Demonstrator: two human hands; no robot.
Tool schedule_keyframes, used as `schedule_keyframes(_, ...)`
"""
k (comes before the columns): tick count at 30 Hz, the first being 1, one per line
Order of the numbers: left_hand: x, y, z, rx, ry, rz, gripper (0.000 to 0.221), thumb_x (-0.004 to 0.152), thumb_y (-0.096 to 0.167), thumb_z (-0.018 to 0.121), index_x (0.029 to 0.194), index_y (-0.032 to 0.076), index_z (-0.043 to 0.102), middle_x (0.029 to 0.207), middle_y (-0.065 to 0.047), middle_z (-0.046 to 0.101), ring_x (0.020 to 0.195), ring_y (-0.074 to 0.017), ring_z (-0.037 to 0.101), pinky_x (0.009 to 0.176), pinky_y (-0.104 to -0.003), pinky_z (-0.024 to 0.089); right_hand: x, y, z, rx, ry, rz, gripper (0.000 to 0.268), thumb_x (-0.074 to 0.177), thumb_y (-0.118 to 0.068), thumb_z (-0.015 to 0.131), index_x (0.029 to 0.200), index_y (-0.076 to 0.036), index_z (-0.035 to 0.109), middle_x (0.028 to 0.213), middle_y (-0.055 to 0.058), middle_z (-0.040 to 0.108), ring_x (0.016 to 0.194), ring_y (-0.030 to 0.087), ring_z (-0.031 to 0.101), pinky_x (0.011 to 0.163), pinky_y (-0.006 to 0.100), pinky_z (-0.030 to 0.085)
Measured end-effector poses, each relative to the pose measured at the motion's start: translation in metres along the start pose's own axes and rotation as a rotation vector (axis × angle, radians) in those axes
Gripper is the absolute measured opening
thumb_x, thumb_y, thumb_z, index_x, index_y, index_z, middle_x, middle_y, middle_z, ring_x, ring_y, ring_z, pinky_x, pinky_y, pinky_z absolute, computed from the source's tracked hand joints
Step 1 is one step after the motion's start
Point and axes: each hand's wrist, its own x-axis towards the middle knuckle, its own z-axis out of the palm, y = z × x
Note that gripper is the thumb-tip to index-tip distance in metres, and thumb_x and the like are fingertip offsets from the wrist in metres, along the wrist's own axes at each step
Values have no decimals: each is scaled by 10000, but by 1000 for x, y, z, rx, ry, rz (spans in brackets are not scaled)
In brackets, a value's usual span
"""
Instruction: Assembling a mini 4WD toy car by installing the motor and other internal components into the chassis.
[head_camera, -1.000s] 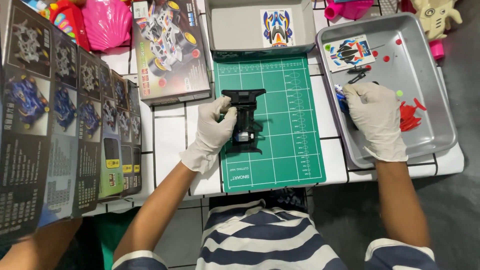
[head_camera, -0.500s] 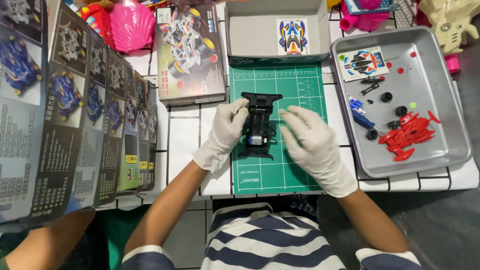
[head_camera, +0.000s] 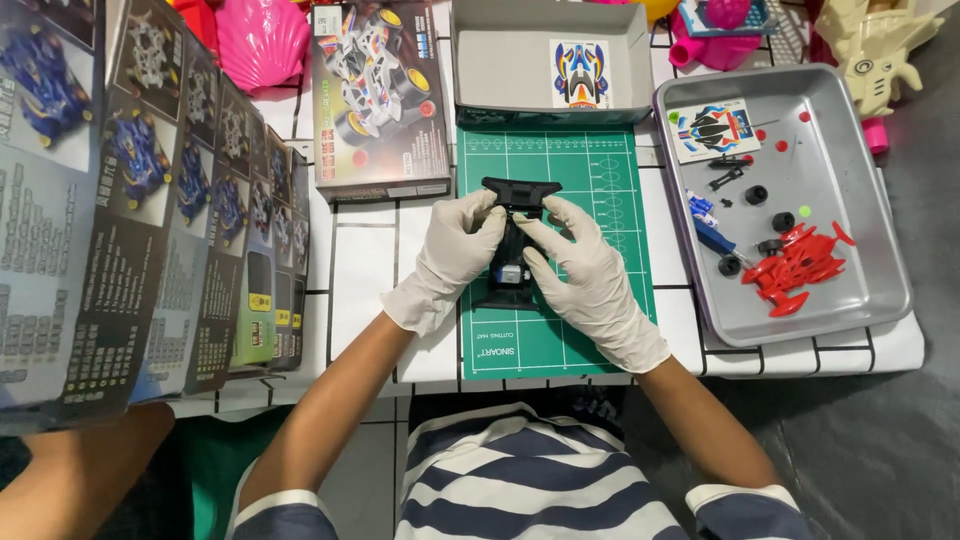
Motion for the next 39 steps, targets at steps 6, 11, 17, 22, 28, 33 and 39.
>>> schedule_keyframes(6,-3,8,1,55,57,-104,166,863,36,619,897,80,775,510,45,537,515,-45,429,468,-208,370,-1,11,-49,88,104,117,300,916,-105,757,1215,-120,751,1177,101,699,1166,323,674,1018,417,533)
schedule_keyframes(11,-2,10,1,71,27,-138,199,877,11,602,917,91,779,525,73,525,533,-33,399,477,-184,337,-22,71,-122,-73,218,402,189,959,-96,736,1140,-133,779,1109,85,746,1121,302,692,1010,406,521)
schedule_keyframes(17,-3,49,-1,145,-69,-3,269,984,62,527,729,96,605,495,-15,483,532,-82,383,498,-238,357,-30,133,-163,-175,64,780,273,929,-177,722,1194,-221,771,1098,66,755,1093,283,694,949,408,522)
schedule_keyframes(22,-4,53,0,165,-64,7,324,1014,86,525,692,126,545,513,13,478,550,-77,388,529,-235,372,-28,175,-142,-177,-231,706,331,898,-177,689,1204,-277,767,1083,85,763,1110,344,688,948,474,518)
schedule_keyframes(28,-8,99,-6,103,-138,31,368,1030,160,453,707,195,281,644,73,307,611,-80,280,574,-262,242,-25,200,-130,-504,-263,321,137,963,-250,685,1011,-231,812,810,112,659,853,355,637,716,495,470)
schedule_keyframes(33,-7,99,-6,76,-161,-14,434,1068,264,493,692,185,289,644,71,297,622,-84,272,596,-270,246,-12,167,-133,-323,-313,494,275,902,-106,550,1011,-93,802,1063,119,766,1036,325,680,906,419,492)
schedule_keyframes(39,-7,98,-8,65,-144,-35,460,1056,361,502,673,180,322,631,64,339,614,-96,303,595,-275,279,26,79,-137,61,-210,870,293,926,53,521,1109,-2,743,1158,184,648,449,388,637,213,417,482)
